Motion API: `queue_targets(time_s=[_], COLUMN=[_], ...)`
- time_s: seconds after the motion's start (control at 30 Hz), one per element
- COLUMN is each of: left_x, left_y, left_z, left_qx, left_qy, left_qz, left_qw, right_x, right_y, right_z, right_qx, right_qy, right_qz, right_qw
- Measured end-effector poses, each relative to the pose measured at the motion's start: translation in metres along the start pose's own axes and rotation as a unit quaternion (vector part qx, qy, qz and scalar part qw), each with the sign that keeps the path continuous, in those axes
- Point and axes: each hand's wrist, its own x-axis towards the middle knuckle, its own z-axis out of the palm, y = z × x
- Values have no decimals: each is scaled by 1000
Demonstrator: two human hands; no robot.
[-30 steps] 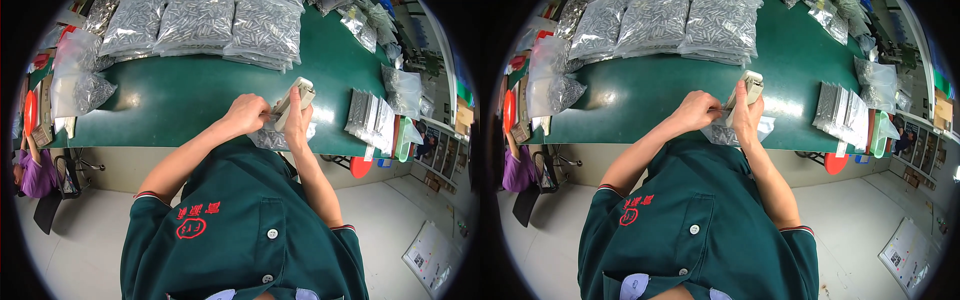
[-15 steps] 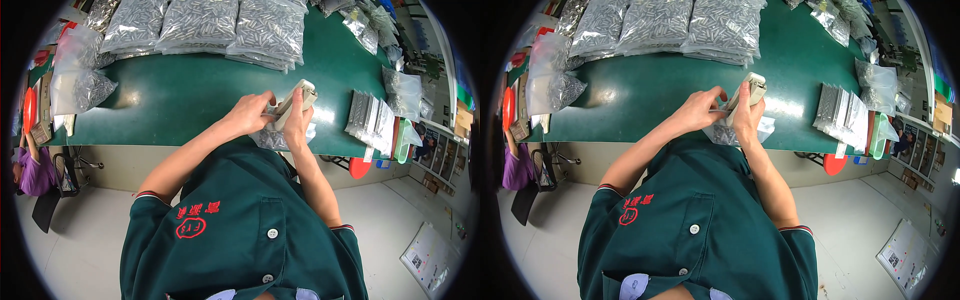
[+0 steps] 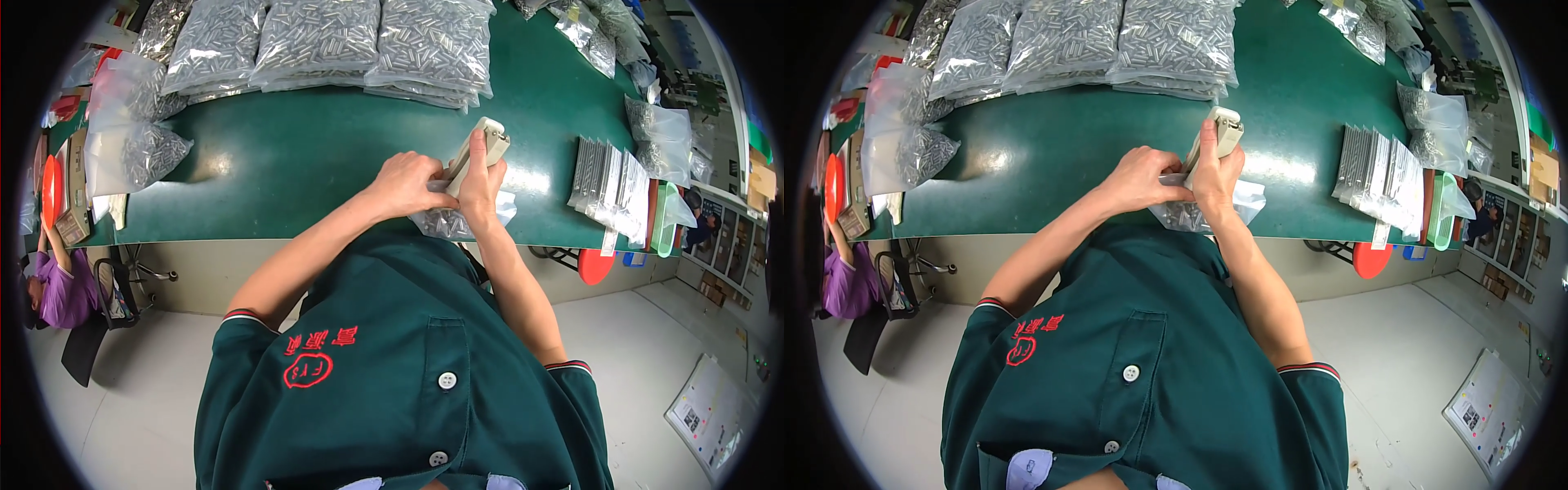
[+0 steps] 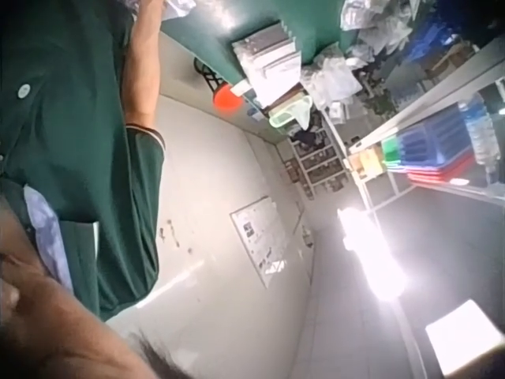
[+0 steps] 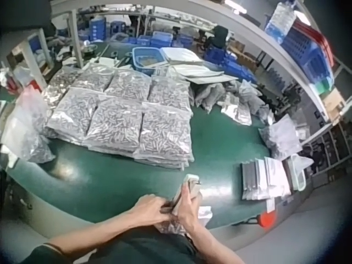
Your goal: Manually filling and sealing plastic bags with metal screws or fasteners at a factory workbench.
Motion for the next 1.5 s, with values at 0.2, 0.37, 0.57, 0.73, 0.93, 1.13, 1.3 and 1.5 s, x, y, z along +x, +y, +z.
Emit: queue_targets(time_s=[0.2, 0.37, 0.57, 0.73, 0.93, 1.13, 1.3, 1.5], left_x=[-28, -40, -42, -45, -50, -53, -53, -53], left_y=[-21, -24, -26, -26, -21, -26, -27, -27], left_z=[-15, -15, -11, -6, -4, -1, 0, -2], left_qx=[-183, -132, -86, -23, -15, -172, -172, -158], left_qy=[59, 107, 140, 170, 189, 234, 191, 197], left_qz=[-61, -10, 50, 55, -30, -42, -45, -38], left_qw=[979, 985, 985, 984, 981, 956, 965, 967], right_x=[3, 4, -5, -18, -22, -25, -24, -22], right_y=[-5, 2, -8, -21, -16, -17, -18, -21], right_z=[0, 0, 4, 27, 39, 44, 47, 51], right_qx=[-17, -6, 14, 42, 40, 61, 56, 56], right_qy=[-19, -4, -3, -82, -94, -98, -97, -96], right_qz=[33, 17, 44, 54, 41, 58, 67, 60], right_qw=[999, 1000, 999, 994, 994, 992, 991, 992])
